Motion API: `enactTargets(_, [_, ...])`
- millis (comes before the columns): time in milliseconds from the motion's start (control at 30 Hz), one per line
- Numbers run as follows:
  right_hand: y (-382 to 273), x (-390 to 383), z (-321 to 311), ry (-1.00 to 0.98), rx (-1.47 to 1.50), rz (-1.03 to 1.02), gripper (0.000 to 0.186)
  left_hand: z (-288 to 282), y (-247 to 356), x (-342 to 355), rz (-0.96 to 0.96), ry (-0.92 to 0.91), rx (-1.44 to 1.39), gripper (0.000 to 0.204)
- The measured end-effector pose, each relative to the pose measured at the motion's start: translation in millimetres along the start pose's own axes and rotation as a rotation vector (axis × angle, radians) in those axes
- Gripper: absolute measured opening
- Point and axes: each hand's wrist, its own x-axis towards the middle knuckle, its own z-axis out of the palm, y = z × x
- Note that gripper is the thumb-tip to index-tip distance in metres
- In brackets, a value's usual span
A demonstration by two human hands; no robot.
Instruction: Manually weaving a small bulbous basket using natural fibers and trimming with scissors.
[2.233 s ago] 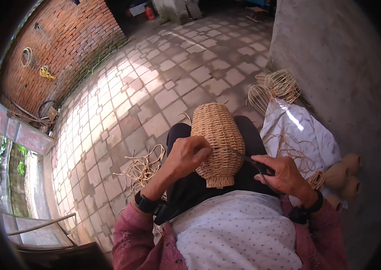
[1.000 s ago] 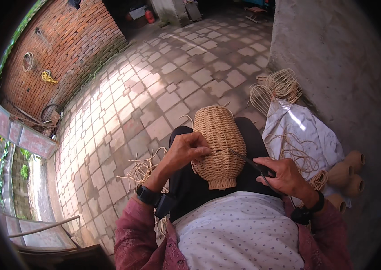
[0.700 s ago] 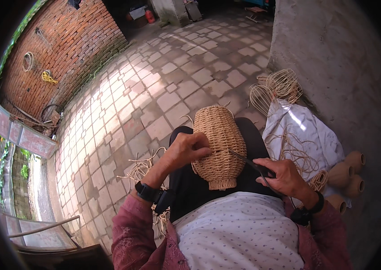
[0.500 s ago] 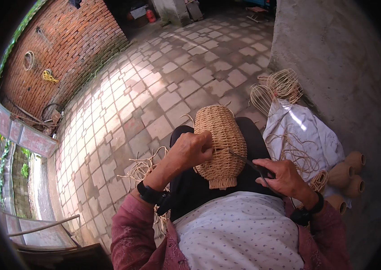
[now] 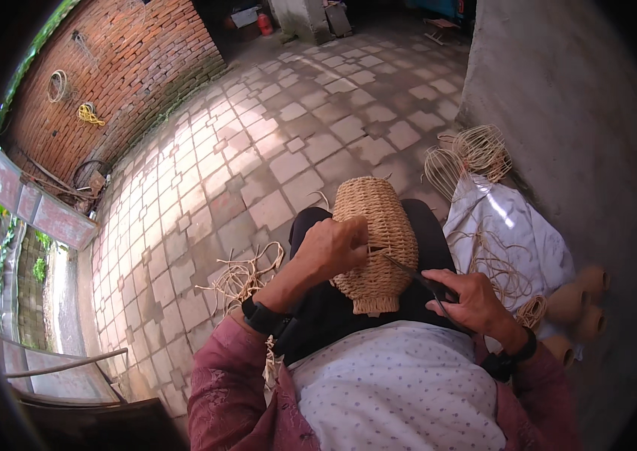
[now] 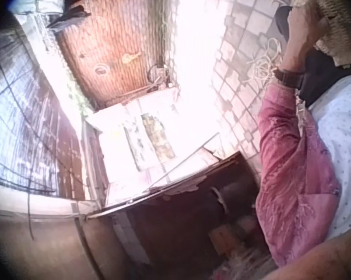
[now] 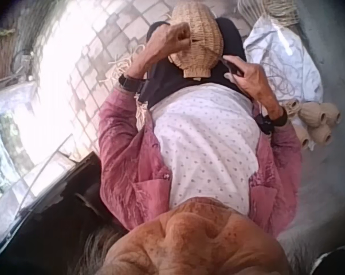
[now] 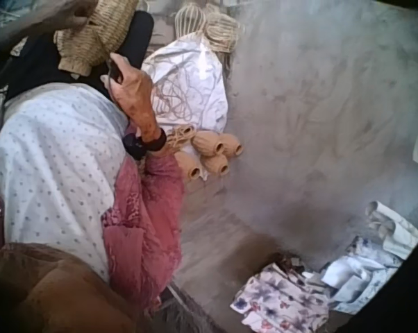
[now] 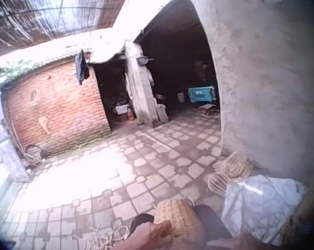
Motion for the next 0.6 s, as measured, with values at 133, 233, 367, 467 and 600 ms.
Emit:
enactTargets(133, [2.6,-1.6,-13.1,0.029,0.032,0.147,0.058,14.5,-42.4,-37.4,-0.028,0.245,-0.263,0.048])
enactTargets(233, [12.3,-2.2,-16.4,0.073,0.047,0.155,0.057,41.5,-29.9,-51.3,0.057,0.342,-0.362,0.054])
enactTargets(367, [8.9,4.6,-12.2,0.017,0.051,0.098,0.059,66.9,-21.3,-51.6,0.008,0.42,-0.4,0.059])
enactTargets(467, [-3.6,15.3,-12.4,-0.031,0.057,-0.009,0.059,76.4,-15.9,-49.6,0.01,0.473,-0.354,0.058])
enactTargets(600, [-0.3,12.7,-17.5,-0.018,-0.05,-0.171,0.057,69.7,1.8,-42.3,0.088,0.507,-0.173,0.056])
